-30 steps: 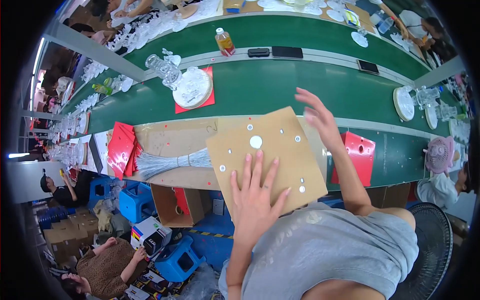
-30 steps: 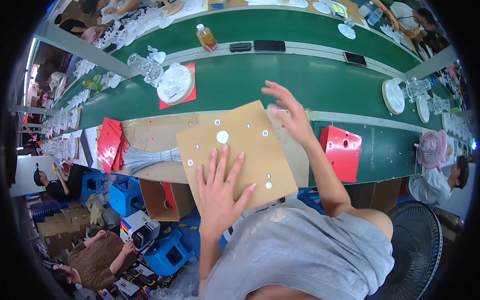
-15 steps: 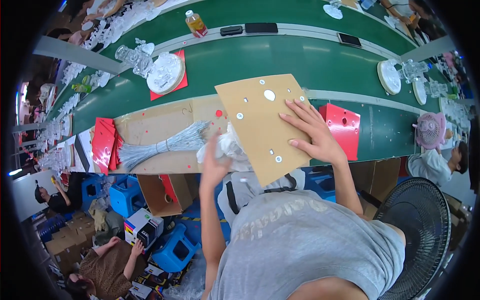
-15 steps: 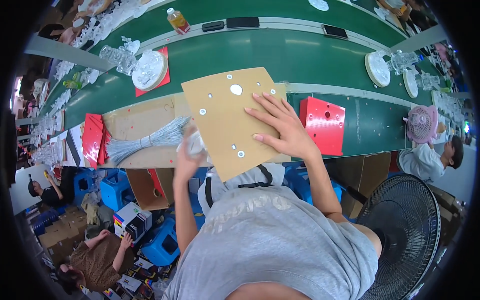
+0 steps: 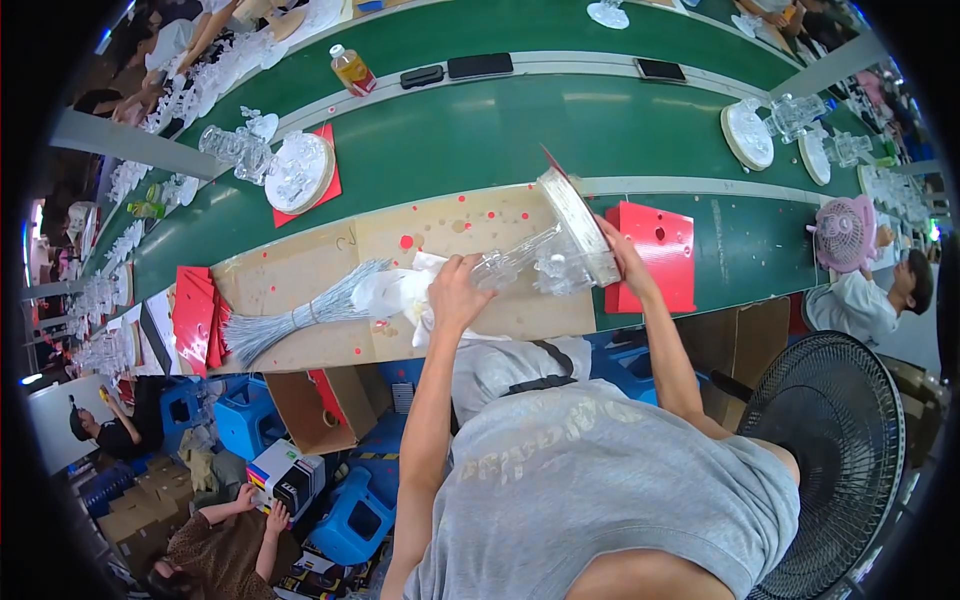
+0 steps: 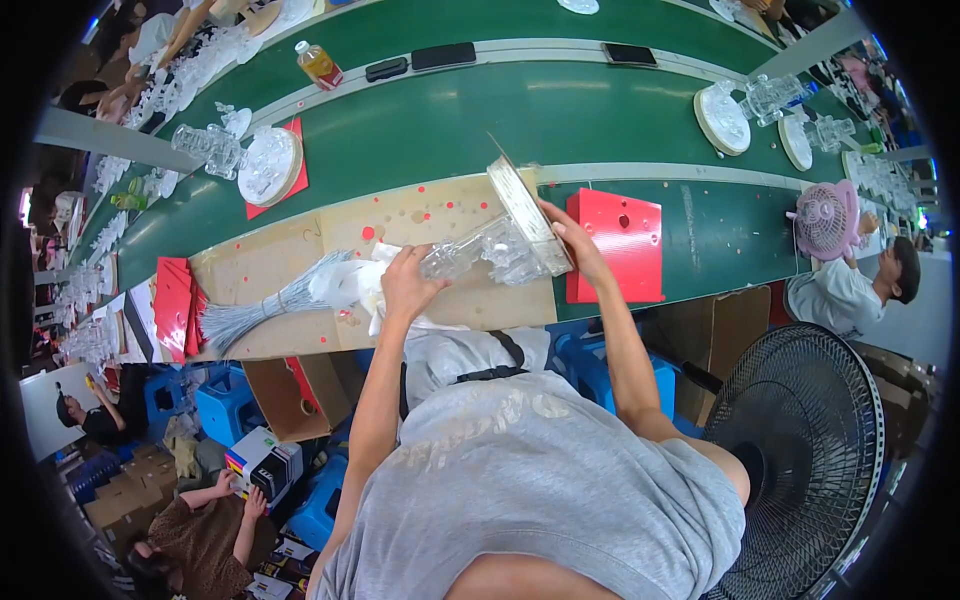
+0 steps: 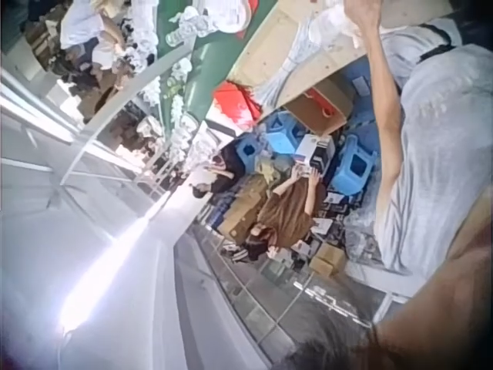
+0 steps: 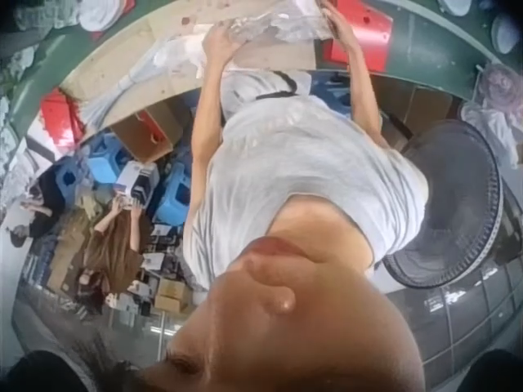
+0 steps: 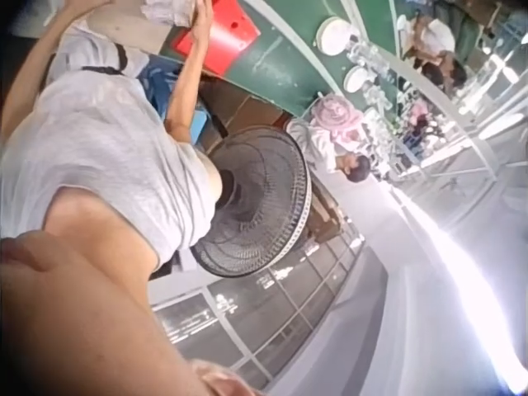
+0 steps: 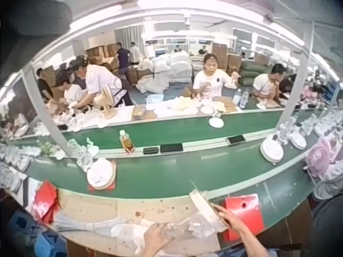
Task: Threading lighting filaments through a template and packing components into boxes at an assembly station.
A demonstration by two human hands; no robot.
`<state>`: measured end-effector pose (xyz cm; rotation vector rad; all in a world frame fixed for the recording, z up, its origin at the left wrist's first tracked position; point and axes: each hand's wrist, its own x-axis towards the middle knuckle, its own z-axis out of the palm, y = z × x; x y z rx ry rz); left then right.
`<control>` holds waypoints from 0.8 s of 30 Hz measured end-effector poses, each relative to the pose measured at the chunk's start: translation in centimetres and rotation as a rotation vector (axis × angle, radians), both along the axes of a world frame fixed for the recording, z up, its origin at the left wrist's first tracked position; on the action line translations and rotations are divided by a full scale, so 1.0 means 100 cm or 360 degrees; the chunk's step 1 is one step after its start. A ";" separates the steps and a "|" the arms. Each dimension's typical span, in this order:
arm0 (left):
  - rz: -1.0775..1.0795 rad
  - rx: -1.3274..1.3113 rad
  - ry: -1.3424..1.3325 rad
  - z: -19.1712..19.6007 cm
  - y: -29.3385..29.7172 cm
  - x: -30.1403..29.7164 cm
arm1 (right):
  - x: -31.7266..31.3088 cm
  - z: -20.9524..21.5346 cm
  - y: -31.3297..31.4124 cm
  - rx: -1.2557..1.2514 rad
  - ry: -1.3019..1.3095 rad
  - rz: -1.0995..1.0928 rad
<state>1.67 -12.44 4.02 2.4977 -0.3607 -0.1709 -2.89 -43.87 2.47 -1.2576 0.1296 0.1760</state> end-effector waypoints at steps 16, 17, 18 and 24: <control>0.0085 0.0036 -0.0507 -0.011 0.028 -0.030 | -0.009 -0.038 0.006 -0.0266 0.0505 -0.0275; 0.0149 0.0051 -0.0646 -0.006 0.033 -0.039 | -0.003 -0.036 0.002 -0.0511 0.0408 -0.0203; 0.0204 0.0065 -0.0653 -0.001 0.041 -0.049 | 0.008 -0.040 -0.011 -0.0602 0.0396 -0.0169; 0.1371 -0.0551 -0.0732 -0.013 0.118 -0.105 | 0.080 0.046 -0.021 -0.1229 0.0054 -0.0517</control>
